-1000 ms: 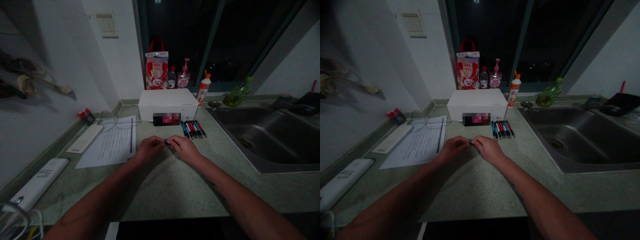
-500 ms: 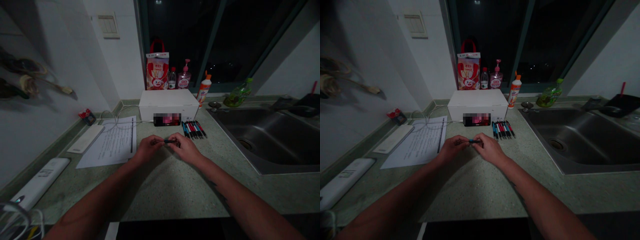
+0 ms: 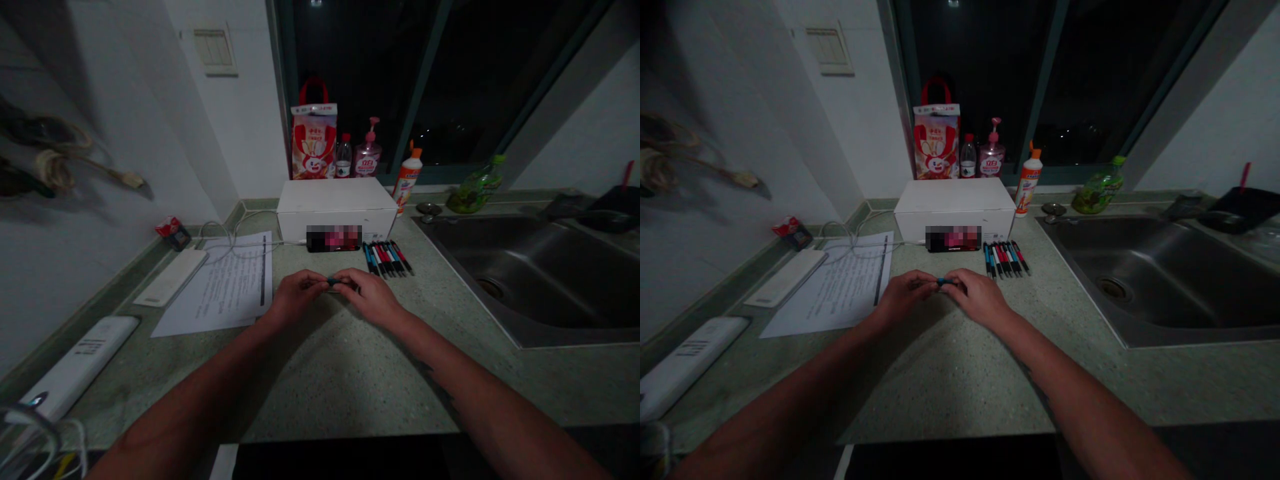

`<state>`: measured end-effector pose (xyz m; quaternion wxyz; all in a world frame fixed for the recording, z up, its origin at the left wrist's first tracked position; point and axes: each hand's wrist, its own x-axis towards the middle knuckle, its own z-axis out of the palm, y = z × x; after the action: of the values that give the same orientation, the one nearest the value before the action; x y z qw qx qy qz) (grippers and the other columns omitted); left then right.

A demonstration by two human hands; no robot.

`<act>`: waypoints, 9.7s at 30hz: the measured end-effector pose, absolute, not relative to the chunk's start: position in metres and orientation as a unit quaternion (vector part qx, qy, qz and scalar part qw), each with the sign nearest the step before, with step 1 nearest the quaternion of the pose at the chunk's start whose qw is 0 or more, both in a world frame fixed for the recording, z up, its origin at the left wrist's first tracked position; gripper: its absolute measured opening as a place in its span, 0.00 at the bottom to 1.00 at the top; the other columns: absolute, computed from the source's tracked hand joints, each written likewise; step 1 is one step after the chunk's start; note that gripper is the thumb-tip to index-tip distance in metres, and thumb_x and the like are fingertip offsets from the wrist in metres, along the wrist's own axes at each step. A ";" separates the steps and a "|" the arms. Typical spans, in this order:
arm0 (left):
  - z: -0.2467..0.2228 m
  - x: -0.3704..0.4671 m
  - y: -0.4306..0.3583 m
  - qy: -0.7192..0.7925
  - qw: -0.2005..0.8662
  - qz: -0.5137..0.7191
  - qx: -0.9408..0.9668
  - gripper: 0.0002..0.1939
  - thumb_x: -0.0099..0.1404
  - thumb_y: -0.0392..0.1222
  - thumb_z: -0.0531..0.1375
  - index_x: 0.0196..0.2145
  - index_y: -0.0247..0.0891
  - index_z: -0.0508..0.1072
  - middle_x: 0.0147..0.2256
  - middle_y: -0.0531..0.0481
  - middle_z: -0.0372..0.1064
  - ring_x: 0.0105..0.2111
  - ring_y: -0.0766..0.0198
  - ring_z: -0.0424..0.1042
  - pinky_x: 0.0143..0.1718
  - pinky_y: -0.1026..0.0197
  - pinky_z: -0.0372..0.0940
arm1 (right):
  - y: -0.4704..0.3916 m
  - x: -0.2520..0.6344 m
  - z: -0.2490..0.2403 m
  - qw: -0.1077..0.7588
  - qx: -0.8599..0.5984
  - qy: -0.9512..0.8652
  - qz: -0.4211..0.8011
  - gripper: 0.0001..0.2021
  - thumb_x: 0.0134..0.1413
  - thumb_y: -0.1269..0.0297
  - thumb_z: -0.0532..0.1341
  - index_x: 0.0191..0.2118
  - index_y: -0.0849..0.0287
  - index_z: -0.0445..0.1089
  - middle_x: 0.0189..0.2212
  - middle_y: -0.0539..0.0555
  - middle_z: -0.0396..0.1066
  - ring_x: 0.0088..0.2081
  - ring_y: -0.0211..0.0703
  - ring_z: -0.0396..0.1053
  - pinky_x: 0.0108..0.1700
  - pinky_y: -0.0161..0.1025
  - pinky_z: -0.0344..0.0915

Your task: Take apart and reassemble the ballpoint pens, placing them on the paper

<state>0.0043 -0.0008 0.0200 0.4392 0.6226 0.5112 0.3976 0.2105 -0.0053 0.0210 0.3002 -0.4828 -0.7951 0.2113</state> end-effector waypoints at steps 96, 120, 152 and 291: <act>0.008 -0.006 0.018 0.556 0.283 0.313 0.716 0.07 0.62 0.37 0.65 0.36 0.44 0.83 0.36 0.51 0.80 0.38 0.60 0.77 0.43 0.58 0.68 | 0.006 0.216 0.013 0.186 -0.477 -0.855 0.080 0.08 0.67 0.66 0.59 0.46 0.57 0.75 0.43 0.54 0.74 0.43 0.43 0.72 0.43 0.37 0.63; -0.003 -0.002 0.015 0.485 0.175 0.247 0.820 0.03 0.62 0.36 0.65 0.34 0.40 0.80 0.36 0.46 0.75 0.40 0.55 0.71 0.45 0.53 0.66 | 0.011 0.213 0.004 0.317 -0.533 -0.775 0.123 0.07 0.64 0.65 0.60 0.45 0.59 0.73 0.36 0.54 0.76 0.36 0.44 0.73 0.39 0.38 0.63; 0.008 -0.011 0.012 0.460 0.040 0.314 0.829 0.14 0.73 0.36 0.54 0.45 0.41 0.80 0.38 0.46 0.75 0.41 0.55 0.71 0.44 0.52 0.67 | 0.009 0.224 0.023 0.169 -0.521 -0.837 -0.005 0.10 0.67 0.67 0.59 0.50 0.56 0.76 0.44 0.58 0.75 0.46 0.49 0.73 0.49 0.43 0.65; 0.011 0.003 0.006 0.531 0.375 0.416 0.636 0.06 0.60 0.40 0.63 0.36 0.38 0.76 0.33 0.49 0.78 0.35 0.58 0.76 0.40 0.56 0.70 | 0.002 0.216 0.017 0.250 -0.462 -0.842 0.119 0.11 0.69 0.66 0.57 0.49 0.55 0.76 0.41 0.56 0.77 0.44 0.47 0.74 0.45 0.42 0.68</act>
<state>0.0026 0.0064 0.0109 0.3752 0.6363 0.5307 0.4155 0.2159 0.0020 0.0170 0.2504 -0.4620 -0.8425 0.1186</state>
